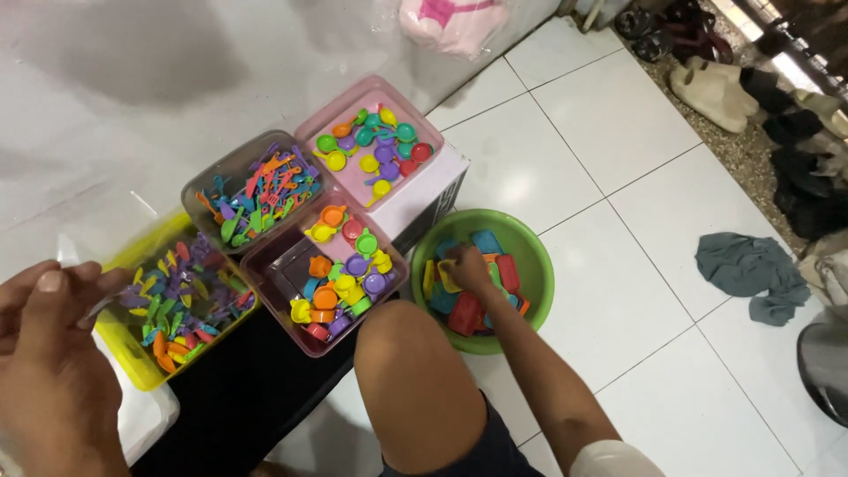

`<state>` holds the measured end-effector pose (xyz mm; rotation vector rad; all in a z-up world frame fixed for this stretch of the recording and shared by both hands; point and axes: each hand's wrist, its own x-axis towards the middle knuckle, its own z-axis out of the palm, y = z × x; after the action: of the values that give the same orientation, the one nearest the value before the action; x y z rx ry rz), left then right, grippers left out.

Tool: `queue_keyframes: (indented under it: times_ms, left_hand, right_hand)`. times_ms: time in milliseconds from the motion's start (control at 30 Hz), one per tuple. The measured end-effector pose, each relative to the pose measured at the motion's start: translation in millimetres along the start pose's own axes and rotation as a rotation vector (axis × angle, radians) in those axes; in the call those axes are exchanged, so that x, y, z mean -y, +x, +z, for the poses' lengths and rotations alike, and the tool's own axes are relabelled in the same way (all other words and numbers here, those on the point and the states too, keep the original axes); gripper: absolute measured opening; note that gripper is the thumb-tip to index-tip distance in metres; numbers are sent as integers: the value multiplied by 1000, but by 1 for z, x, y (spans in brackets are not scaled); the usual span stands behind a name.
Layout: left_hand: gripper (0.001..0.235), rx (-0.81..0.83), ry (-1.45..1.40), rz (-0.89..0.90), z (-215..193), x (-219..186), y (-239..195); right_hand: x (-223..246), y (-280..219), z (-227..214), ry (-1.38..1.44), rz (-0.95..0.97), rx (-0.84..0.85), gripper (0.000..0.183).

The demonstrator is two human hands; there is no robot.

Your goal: The person sits on the floor and packs colorful plastic toy pieces into clear plastic bags. They pick up various small toys from containers and a green basin, place them into bags, and arrange the filled bags.

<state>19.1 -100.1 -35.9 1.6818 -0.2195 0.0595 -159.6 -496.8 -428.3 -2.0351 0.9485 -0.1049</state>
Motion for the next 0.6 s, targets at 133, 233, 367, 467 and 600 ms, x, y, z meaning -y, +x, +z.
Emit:
queue_keyframes:
  times_ms: [133,233,367,467,600]
  left_hand:
    - [20,121,-5,13,-20,34,15]
    - [23,141,14,-5,-18,33,13]
    - [24,186,73,22,-27,50,19]
    - [22,192,41,-1,-28,53,22]
    - [26,156,85,-18,-16,38,17]
  right_hand:
    - [-13,4,38,-324,-152,87,40]
    - [-30,14,54,-570,-164,129,52]
    - [-40,8,42,-462,-208,22,39]
    - [-35,-3,35,-400,-339,22,41]
    - [-26,-18,35,-485,-399,-20,60]
